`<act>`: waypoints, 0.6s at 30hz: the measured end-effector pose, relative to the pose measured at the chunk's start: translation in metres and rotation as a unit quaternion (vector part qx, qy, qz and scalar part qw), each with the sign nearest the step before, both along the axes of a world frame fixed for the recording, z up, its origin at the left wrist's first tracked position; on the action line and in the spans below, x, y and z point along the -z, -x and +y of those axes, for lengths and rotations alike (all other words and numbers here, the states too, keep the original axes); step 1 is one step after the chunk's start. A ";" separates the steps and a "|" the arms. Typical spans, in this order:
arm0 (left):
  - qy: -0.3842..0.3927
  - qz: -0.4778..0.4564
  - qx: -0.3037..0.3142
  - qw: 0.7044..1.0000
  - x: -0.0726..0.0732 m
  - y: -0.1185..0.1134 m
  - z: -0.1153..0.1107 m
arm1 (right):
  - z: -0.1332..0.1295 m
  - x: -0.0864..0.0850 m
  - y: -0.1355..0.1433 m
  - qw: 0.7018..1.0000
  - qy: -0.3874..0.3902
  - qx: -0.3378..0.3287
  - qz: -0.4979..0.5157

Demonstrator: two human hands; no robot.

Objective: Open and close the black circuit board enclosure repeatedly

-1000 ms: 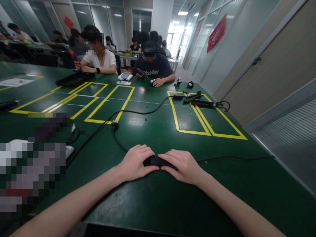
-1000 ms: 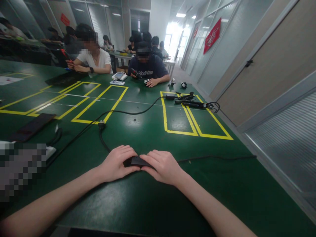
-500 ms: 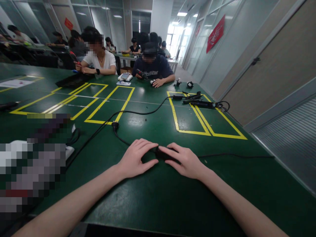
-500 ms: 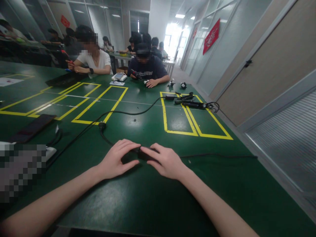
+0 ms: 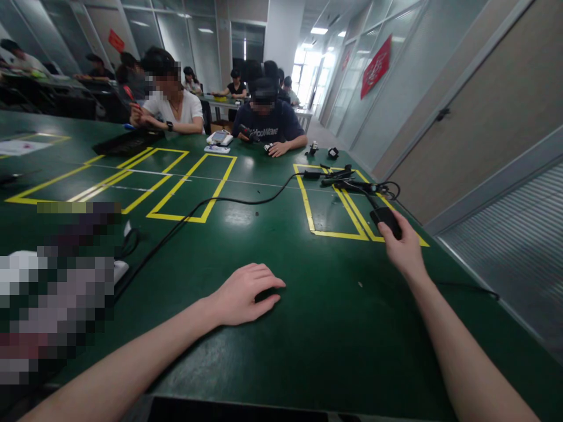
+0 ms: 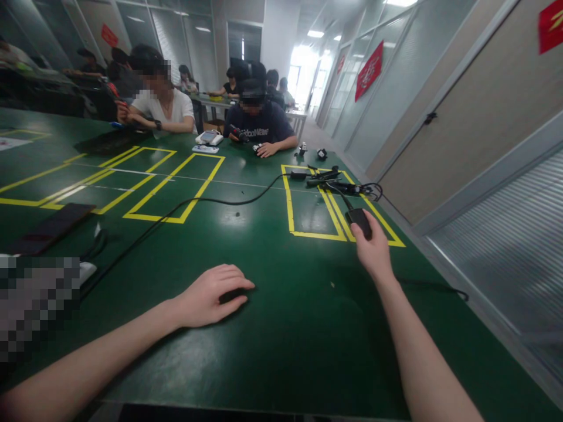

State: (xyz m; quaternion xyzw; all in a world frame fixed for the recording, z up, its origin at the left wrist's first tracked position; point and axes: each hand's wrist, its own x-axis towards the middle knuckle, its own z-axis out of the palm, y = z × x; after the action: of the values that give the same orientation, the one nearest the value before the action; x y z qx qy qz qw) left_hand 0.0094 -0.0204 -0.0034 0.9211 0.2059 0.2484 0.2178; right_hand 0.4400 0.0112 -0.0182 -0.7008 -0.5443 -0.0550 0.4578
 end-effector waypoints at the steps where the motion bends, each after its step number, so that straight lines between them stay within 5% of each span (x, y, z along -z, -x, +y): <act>1: 0.006 0.003 0.004 1.000 0.000 0.000 0.000 | 0.000 0.003 -0.006 0.999 0.024 0.020 -0.016; 8: 0.015 0.009 0.004 1.000 -0.002 0.001 0.002 | -0.004 0.016 -0.033 0.977 0.180 0.111 -0.037; 18: 0.015 0.017 0.010 1.000 -0.004 0.001 0.000 | -0.009 0.014 -0.039 0.968 0.208 0.104 -0.093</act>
State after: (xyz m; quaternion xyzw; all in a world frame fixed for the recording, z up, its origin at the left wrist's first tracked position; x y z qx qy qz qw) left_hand 0.0085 -0.0202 0.0004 0.9238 0.2042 0.2277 0.2305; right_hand 0.4791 0.0020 -0.0321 -0.8254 -0.5078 -0.0526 0.2411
